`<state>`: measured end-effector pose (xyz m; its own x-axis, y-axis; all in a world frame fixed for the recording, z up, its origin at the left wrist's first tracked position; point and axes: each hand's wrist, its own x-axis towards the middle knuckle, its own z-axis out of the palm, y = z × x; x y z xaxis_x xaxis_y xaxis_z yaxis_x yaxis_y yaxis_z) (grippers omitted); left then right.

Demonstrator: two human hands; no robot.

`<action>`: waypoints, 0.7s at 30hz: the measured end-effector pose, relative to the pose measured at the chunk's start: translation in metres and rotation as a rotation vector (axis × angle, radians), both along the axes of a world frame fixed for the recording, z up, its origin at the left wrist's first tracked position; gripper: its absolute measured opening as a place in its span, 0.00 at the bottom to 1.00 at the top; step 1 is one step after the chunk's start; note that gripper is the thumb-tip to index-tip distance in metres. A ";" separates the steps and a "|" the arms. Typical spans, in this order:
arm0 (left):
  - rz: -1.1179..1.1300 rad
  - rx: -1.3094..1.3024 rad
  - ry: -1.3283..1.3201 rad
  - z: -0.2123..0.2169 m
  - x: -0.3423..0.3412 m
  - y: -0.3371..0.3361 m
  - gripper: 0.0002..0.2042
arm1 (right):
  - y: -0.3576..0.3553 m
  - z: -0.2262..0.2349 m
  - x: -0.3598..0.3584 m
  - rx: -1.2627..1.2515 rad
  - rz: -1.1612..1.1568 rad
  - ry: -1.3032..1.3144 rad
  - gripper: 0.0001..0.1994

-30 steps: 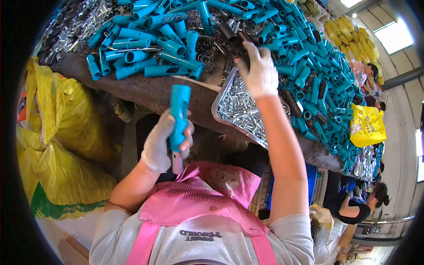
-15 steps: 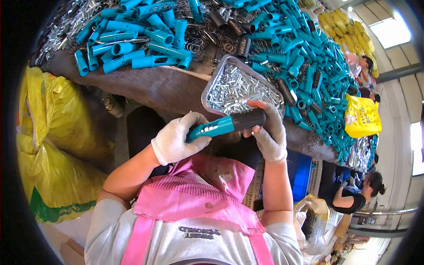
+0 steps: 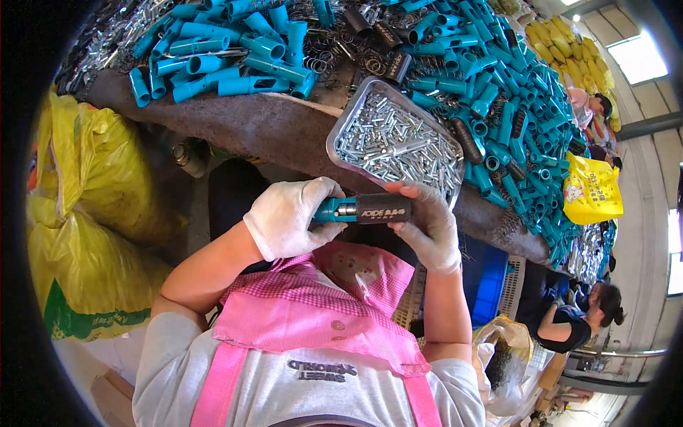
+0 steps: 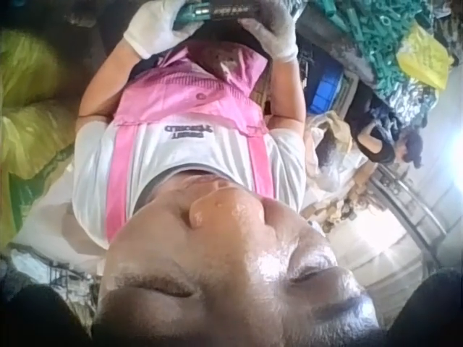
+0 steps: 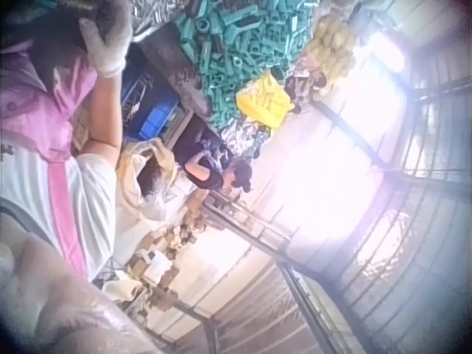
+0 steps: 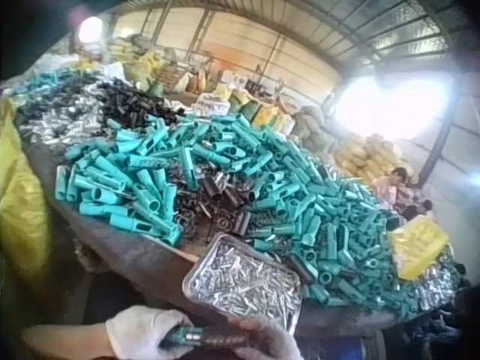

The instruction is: Assembling plastic handle components by inserting metal pins and rods into teal tubes.

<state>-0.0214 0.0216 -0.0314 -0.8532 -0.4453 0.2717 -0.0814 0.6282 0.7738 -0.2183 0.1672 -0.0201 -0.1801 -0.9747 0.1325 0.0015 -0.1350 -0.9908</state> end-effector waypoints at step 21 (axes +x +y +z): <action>0.209 0.254 0.099 -0.036 0.011 -0.003 0.19 | -0.114 0.040 -0.056 0.007 -0.241 1.075 0.06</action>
<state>-0.0106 0.0184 -0.0670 -0.7116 -0.6714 0.2070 -0.1042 0.3922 0.9139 -0.2746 0.0534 0.0202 -0.1600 -0.9307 0.3291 -0.8876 -0.0103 -0.4606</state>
